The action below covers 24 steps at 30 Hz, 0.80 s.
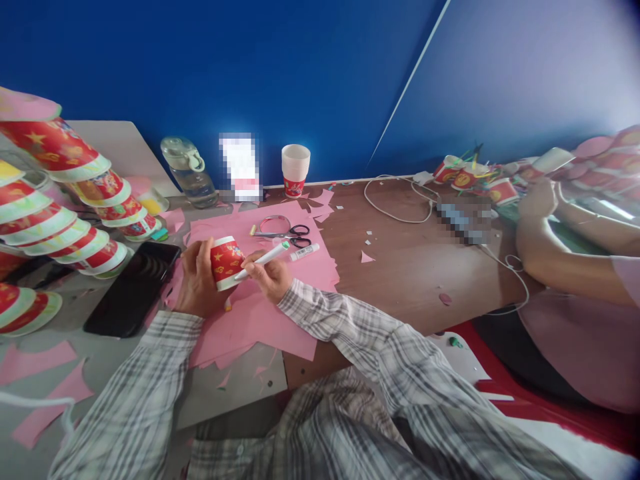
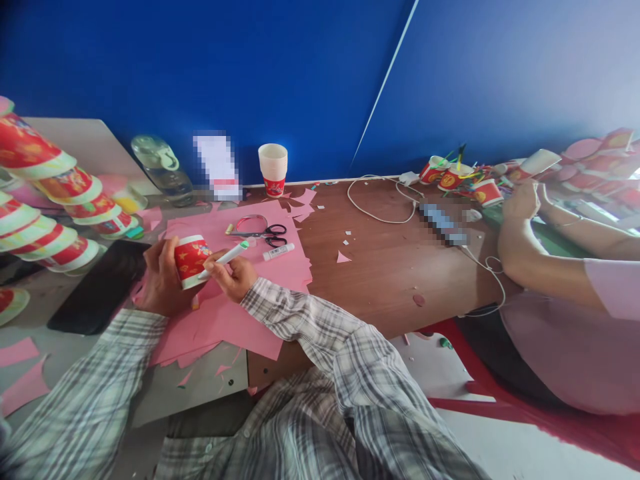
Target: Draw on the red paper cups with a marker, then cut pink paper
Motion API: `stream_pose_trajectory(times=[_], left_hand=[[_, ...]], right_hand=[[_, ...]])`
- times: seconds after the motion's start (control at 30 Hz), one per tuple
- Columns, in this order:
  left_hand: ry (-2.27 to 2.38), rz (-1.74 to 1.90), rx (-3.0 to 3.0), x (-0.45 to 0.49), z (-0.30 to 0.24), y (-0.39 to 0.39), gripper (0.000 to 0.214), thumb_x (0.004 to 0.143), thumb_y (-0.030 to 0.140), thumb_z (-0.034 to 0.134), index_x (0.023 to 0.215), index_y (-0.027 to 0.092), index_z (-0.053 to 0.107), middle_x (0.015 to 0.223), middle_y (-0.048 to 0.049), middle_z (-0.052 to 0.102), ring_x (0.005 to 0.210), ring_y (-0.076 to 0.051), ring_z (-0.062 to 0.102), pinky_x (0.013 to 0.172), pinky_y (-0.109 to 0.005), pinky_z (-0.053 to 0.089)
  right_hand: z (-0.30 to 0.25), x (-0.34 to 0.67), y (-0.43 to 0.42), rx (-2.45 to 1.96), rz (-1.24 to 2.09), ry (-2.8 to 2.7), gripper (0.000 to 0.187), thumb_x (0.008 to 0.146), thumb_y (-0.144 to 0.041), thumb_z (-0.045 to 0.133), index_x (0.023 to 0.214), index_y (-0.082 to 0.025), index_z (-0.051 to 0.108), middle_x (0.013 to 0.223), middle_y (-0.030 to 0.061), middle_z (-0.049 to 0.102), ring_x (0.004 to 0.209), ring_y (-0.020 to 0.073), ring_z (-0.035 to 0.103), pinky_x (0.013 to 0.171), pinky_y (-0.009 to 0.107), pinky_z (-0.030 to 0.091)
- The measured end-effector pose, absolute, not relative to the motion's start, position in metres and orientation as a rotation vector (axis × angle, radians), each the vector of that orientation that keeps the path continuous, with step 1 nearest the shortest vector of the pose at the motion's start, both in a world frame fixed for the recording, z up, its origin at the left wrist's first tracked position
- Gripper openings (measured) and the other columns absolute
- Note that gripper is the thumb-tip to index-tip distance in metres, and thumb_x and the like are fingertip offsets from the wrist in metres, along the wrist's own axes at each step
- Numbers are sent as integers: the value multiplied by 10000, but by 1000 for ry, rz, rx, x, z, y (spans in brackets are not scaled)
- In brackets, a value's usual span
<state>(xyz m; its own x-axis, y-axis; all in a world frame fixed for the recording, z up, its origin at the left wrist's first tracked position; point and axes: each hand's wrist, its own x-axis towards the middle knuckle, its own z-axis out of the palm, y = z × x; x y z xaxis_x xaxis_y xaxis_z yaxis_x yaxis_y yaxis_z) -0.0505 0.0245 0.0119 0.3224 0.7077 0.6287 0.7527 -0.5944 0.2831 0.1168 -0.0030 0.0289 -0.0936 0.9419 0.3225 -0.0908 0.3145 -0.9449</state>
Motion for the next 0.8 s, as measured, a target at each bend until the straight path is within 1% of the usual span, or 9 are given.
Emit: stream_pose_trajectory(times=[0.13,0.3,0.4,0.6,0.8], left_hand=[[-1389,-1139,-2498,-49,13,24,918,635,524,566,1321,57,176,1241,-259,333,1194,-333,315,972,-524,317],[-1419,-1153,-2512,-49,14,24,933,624,533,569,1322,54,175,1241,-253,326,1199,-331,309,982,-508,311],[-1432,-1146,-2511,-49,14,24,929,625,525,571,1328,68,170,1247,-246,325,1203,-332,307,984,-506,310],[-1399,-1130,-2500,-50,14,24,930,626,520,573,1324,50,176,1237,-252,341,1196,-328,310,994,-514,292],[-1405,-1130,-2511,-50,14,24,922,634,518,563,1328,59,164,1239,-248,336,1196,-329,307,984,-518,301]], right_hand=[[27,117,-1,-858,1100,-1289,493,784,-606,431,823,-132,560,683,29,559,626,108,552,632,252,481],[23,117,3,-842,1008,-1290,511,801,-605,401,879,-132,577,698,33,548,646,113,522,657,270,476],[21,117,4,-841,957,-1334,488,810,-588,400,896,-147,590,724,46,560,674,126,534,665,279,486],[19,116,4,-832,913,-1396,486,820,-575,392,891,-142,602,818,79,582,715,132,557,708,290,497],[18,117,5,-860,873,-1422,446,836,-535,395,893,-144,602,816,78,595,758,144,573,728,288,497]])
